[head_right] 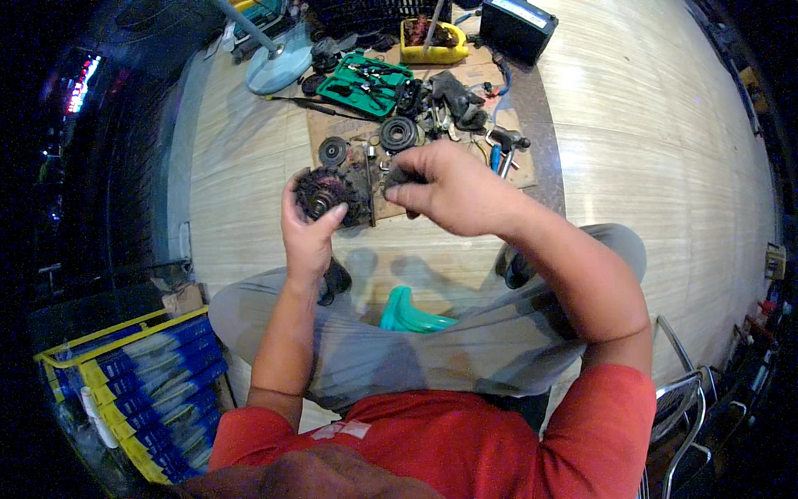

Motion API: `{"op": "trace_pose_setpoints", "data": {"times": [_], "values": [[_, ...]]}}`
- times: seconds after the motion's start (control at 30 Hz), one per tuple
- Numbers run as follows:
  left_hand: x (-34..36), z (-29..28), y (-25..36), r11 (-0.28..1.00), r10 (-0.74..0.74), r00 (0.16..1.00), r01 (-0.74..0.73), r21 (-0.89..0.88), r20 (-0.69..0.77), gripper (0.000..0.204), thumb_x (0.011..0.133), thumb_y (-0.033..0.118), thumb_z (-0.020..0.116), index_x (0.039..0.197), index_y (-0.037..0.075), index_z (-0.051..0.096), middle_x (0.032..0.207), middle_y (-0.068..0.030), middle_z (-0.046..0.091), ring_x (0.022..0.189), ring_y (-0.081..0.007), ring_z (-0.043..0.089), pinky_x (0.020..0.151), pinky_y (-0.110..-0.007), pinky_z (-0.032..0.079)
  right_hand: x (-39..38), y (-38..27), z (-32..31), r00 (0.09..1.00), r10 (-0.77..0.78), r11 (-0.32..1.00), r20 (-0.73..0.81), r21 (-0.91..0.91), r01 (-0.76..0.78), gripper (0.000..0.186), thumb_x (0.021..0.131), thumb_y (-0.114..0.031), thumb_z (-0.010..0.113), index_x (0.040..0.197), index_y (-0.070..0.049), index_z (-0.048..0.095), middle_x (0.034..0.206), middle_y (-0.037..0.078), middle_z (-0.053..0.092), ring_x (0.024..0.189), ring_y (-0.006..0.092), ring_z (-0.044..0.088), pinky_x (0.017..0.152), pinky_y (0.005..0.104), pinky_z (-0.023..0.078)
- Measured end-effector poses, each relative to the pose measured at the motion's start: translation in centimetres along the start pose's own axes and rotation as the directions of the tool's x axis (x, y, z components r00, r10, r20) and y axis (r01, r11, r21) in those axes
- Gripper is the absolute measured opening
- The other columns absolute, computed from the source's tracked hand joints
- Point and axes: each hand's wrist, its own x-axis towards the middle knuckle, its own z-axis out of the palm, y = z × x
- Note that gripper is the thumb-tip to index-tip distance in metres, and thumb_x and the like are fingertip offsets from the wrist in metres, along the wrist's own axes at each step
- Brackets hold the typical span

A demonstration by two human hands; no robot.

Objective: The person uses pliers and a screwdriver to disassemble a mechanical motor assembly, prying off small components and manipulating internal wire connections.

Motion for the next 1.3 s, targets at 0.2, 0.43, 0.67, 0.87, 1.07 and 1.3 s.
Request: {"op": "trace_pose_setpoints", "data": {"times": [0.2, 0.43, 0.67, 0.87, 1.07, 1.3], "values": [[1.1, -0.9, -0.2, 0.935, -0.108, 0.985, 0.055, -0.351, -0.134, 0.040, 0.086, -0.003, 0.061, 0.121, 0.003, 0.043, 0.107, -0.0104, 0.060, 0.094, -0.0192, 0.063, 0.081, -0.038, 0.056, -0.5, 1.5, 1.5, 0.980, -0.188, 0.958, 0.066, -0.206, 0.198, 0.016, 0.085, -0.014, 0.064, 0.088, 0.001, 0.060, 0.073, 0.016, 0.061, 0.069, 0.0298, 0.060, 0.063, 0.0384, 0.047], [2.7, -4.3, 0.0, 0.854, -0.156, 0.970, 0.038, -0.520, -0.186, 0.023, 0.092, 0.013, 0.058, 0.113, 0.002, 0.056, 0.108, -0.0114, 0.064, 0.096, -0.0252, 0.064, 0.086, -0.042, 0.055, 0.0, 3.8, 2.7, 0.959, -0.277, 0.833, 0.069, -0.479, 0.275, 0.014, 0.084, -0.011, 0.061, 0.084, 0.001, 0.056, 0.080, 0.024, 0.061, 0.080, 0.0444, 0.059, 0.069, 0.0517, 0.046], [2.0, -4.3, 2.1, 0.647, -0.215, 0.975, 0.096, -0.756, -0.061, 0.034, 0.091, 0.022, 0.060, 0.118, 0.001, 0.056, 0.112, -0.0160, 0.063, 0.106, -0.0389, 0.059, 0.087, -0.041, 0.055, 1.9, 7.2, 2.5, 0.940, -0.342, 0.760, 0.001, -0.588, 0.277, 0.013, 0.083, -0.011, 0.062, 0.082, 0.000, 0.055, 0.079, 0.024, 0.060, 0.079, 0.0446, 0.059, 0.068, 0.0521, 0.046], [1.5, -4.9, 2.3, 0.714, -0.163, 0.984, 0.072, -0.696, -0.066, 0.034, 0.092, 0.021, 0.057, 0.121, 0.002, 0.054, 0.116, -0.0162, 0.061, 0.109, -0.0383, 0.058, 0.085, -0.041, 0.056, 3.1, 8.2, 2.0, 0.966, -0.255, 0.752, -0.037, -0.635, 0.174, 0.020, 0.081, -0.015, 0.066, 0.090, 0.000, 0.057, 0.084, 0.024, 0.062, 0.083, 0.0433, 0.060, 0.072, 0.0508, 0.048], [-0.4, -2.1, 1.6, 0.871, -0.087, 0.996, 0.068, -0.486, -0.017, 0.037, 0.090, 0.005, 0.057, 0.125, 0.006, 0.044, 0.115, -0.0118, 0.060, 0.106, -0.0274, 0.061, 0.086, -0.049, 0.054, 2.7, 8.0, 1.5, 0.977, -0.180, 0.715, 0.114, -0.667, 0.210, 0.073, 0.077, -0.030, 0.075, 0.133, 0.002, 0.042, 0.112, 0.028, 0.059, 0.107, 0.0420, 0.057, 0.091, 0.0454, 0.046], [-1.3, 0.5, 0.7, 0.831, -0.145, 0.984, 0.176, -0.529, 0.099, 0.051, 0.085, -0.003, 0.063, 0.130, 0.001, 0.040, 0.121, -0.0123, 0.055, 0.109, -0.0214, 0.058, 0.096, -0.039, 0.049, 4.0, 7.4, 5.7, 0.950, -0.313, 0.917, 0.005, -0.258, 0.303, 0.064, 0.087, -0.022, 0.066, 0.139, 0.001, 0.037, 0.114, 0.026, 0.059, 0.107, 0.0332, 0.059, 0.090, 0.0399, 0.048]]}}
